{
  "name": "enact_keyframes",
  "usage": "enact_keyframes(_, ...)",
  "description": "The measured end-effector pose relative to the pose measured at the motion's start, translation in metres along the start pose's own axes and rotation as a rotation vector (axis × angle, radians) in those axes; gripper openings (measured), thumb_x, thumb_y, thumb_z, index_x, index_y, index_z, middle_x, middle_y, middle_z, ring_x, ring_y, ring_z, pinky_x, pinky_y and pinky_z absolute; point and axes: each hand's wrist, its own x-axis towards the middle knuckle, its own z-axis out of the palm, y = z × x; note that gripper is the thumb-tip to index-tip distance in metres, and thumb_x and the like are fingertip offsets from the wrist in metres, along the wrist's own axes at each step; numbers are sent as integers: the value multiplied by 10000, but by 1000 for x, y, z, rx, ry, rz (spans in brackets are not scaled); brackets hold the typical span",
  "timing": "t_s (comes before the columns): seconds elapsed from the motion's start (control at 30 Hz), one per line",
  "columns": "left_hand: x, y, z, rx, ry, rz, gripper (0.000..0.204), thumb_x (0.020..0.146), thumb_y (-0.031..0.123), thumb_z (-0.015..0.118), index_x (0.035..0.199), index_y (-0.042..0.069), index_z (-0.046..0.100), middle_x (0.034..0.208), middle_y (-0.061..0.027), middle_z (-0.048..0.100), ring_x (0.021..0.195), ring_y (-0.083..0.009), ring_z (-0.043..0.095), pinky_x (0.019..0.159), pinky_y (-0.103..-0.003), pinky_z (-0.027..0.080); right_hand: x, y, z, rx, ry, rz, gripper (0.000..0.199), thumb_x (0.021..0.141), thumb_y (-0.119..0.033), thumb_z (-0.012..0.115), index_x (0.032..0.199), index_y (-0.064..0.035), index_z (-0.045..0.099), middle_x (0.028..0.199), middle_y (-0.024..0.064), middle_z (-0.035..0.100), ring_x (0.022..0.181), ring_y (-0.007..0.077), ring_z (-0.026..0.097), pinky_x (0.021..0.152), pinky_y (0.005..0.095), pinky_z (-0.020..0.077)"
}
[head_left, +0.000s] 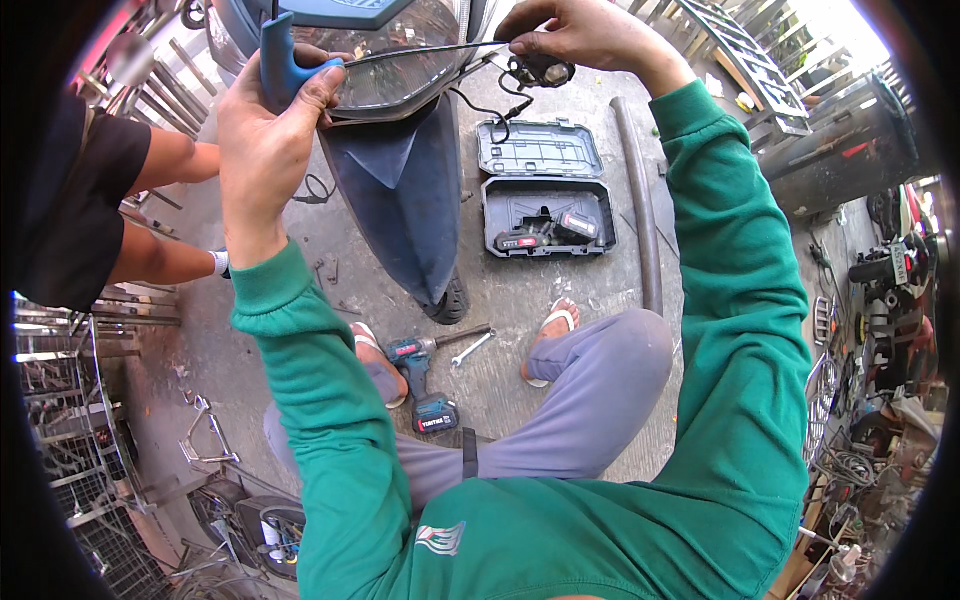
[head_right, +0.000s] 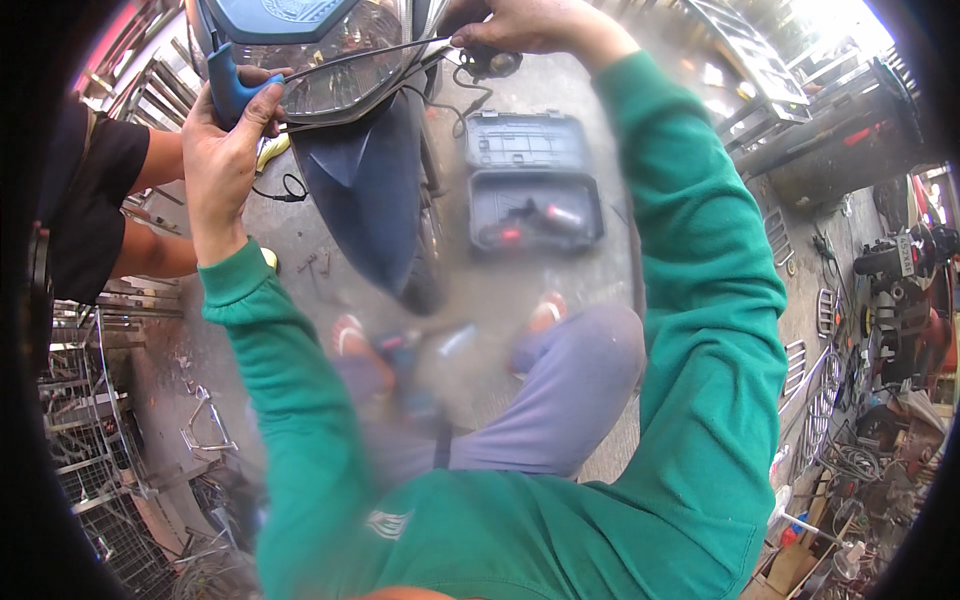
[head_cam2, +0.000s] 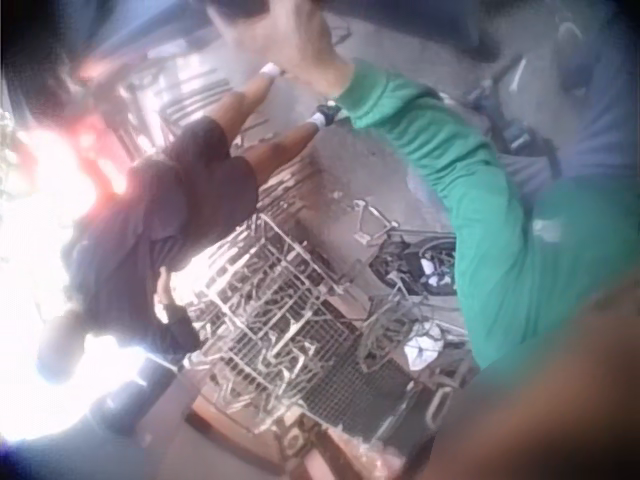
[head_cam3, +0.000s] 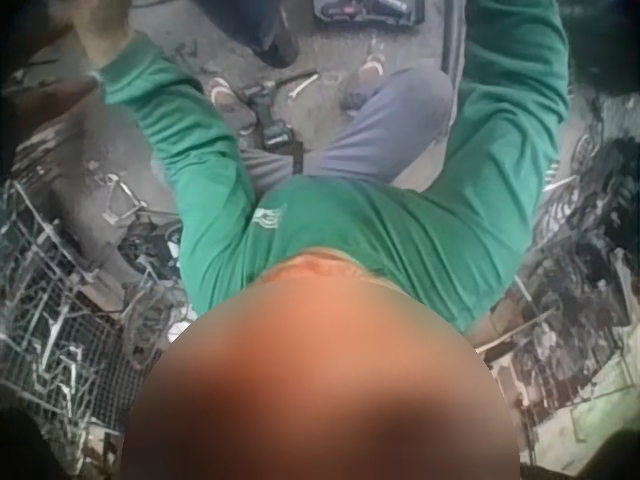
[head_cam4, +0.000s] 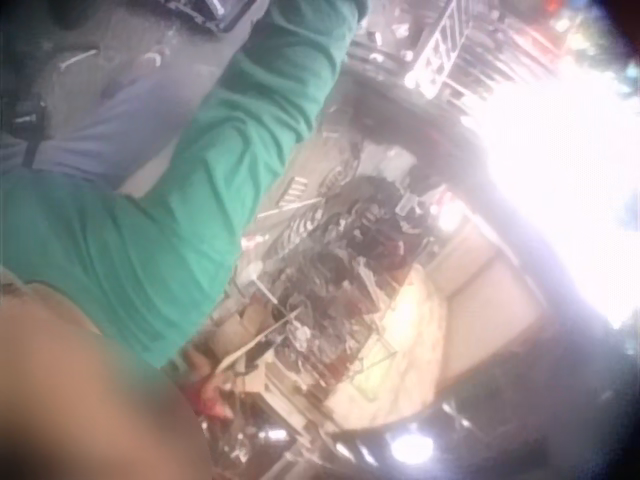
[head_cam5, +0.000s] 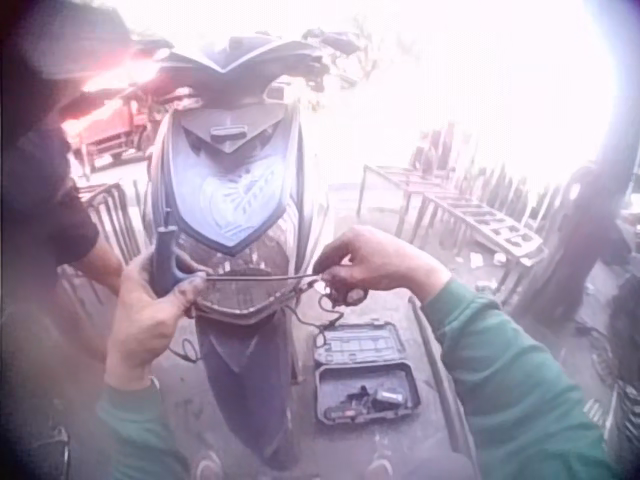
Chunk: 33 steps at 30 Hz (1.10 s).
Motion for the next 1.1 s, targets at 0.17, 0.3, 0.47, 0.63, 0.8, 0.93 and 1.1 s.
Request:
enact_keyframes(0.17,-1,-10,9,54,64,77,159,934,90,781,1031,-9,701,891,-13,703,816,-74,620,728,-222,492,10,10,8,-55,-17,77,270,884,-67,587,1057,40,764,783,101,763,717,160,738,674,307,600)
enact_keyframes(0.3,0,-17,10,76,29,92,163,934,86,782,1050,0,707,936,-9,717,863,-82,634,795,-232,503,4,13,15,179,-7,182,462,899,-234,713,1243,69,655,957,163,746,828,209,734,712,324,587)
enact_keyframes(0.47,0,-27,12,22,26,92,173,956,101,763,1090,18,693,964,-9,711,817,-55,585,725,-209,455,-13,14,41,-199,243,283,663,821,-508,795,1171,38,656,1009,225,729,933,334,708,842,416,551)
enact_keyframes(0.63,-3,-21,4,21,27,92,181,938,94,782,1084,16,710,974,-18,728,904,-92,659,835,-236,507,-6,5,36,143,145,452,522,869,-480,747,1028,17,719,845,92,727,713,204,696,572,337,592)
enact_keyframes(0.8,-10,-6,-18,161,71,72,213,924,115,799,1093,9,723,920,-41,718,829,-96,637,760,-223,484,9,4,37,-78,85,497,346,860,-332,705,959,-2,738,828,111,729,722,235,717,631,376,635)
enact_keyframes(0.93,-16,-4,-32,313,123,174,221,919,144,806,1068,-10,752,829,-52,691,758,-104,631,688,-211,464,23,21,48,-205,25,547,332,853,-349,697,872,-19,722,765,101,699,660,225,687,571,368,589)
enact_keyframes(1.1,-37,3,-51,144,189,35,207,920,148,801,1047,-11,762,830,-78,728,712,-118,649,640,-239,494,37,37,58,-291,70,528,332,836,-366,702,773,-41,694,692,83,660,589,204,640,511,366,530)
